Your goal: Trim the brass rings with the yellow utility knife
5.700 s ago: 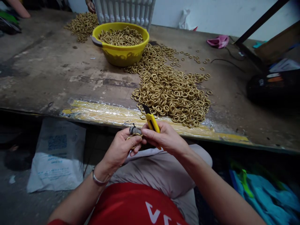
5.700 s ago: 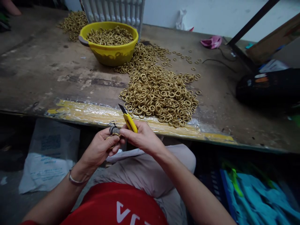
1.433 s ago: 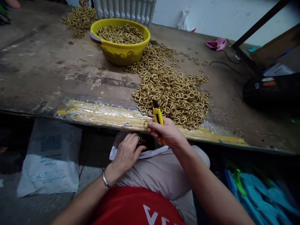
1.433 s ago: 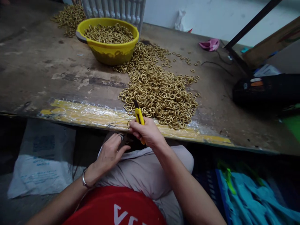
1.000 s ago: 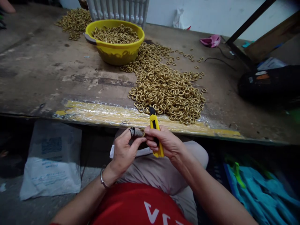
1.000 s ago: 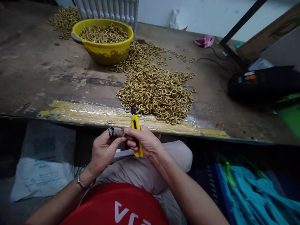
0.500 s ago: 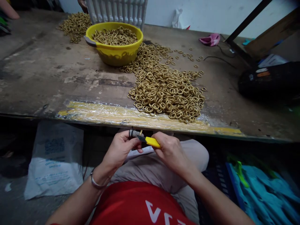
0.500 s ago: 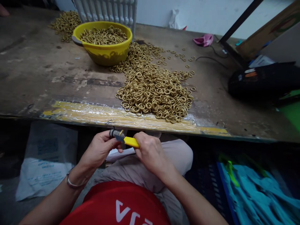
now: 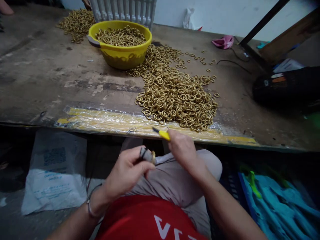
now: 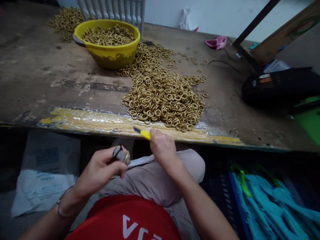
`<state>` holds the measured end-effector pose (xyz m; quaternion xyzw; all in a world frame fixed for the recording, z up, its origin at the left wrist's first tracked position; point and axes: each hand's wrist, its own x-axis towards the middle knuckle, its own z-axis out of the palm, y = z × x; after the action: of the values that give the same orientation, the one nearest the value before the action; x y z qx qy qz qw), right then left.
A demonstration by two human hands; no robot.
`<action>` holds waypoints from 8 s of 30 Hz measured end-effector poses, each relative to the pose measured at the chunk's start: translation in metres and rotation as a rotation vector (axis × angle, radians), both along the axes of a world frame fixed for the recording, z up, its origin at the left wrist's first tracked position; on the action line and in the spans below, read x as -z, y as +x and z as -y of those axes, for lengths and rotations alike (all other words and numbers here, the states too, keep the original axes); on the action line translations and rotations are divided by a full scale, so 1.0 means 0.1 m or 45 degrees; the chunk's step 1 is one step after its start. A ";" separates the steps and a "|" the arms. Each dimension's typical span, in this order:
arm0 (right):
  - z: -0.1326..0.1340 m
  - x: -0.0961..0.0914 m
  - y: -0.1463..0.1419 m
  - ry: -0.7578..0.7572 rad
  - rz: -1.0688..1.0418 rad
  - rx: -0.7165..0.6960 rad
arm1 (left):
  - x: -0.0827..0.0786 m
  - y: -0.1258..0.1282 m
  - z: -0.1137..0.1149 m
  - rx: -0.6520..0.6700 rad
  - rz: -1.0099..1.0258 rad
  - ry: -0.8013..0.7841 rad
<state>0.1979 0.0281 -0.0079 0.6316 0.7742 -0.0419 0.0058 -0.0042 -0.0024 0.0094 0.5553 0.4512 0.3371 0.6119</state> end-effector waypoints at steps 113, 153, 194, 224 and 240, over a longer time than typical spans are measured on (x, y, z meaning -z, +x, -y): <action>0.28 -0.03 -0.18 -0.158 -1.126 -0.140 | 0.21 0.00 -0.01 -0.248 0.649 -0.570; -0.92 -0.06 -0.63 0.048 -0.333 -0.082 | 0.39 -0.16 -0.13 -0.397 0.893 -0.738; -0.18 -0.05 -0.01 0.089 -0.019 0.057 | 0.11 -0.13 0.07 -0.059 0.257 -0.210; 0.07 -0.06 -0.47 -0.857 -1.993 0.404 | 0.33 0.05 -0.04 -0.544 0.130 -0.124; 0.31 -0.11 -0.26 -0.094 -0.520 -0.177 | 0.26 0.03 -0.01 -0.497 0.552 -0.402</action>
<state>0.1720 -0.0030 0.0026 0.5543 0.7990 -0.1966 -0.1253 -0.0012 -0.0013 -0.0168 0.2722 0.4550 0.4841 0.6960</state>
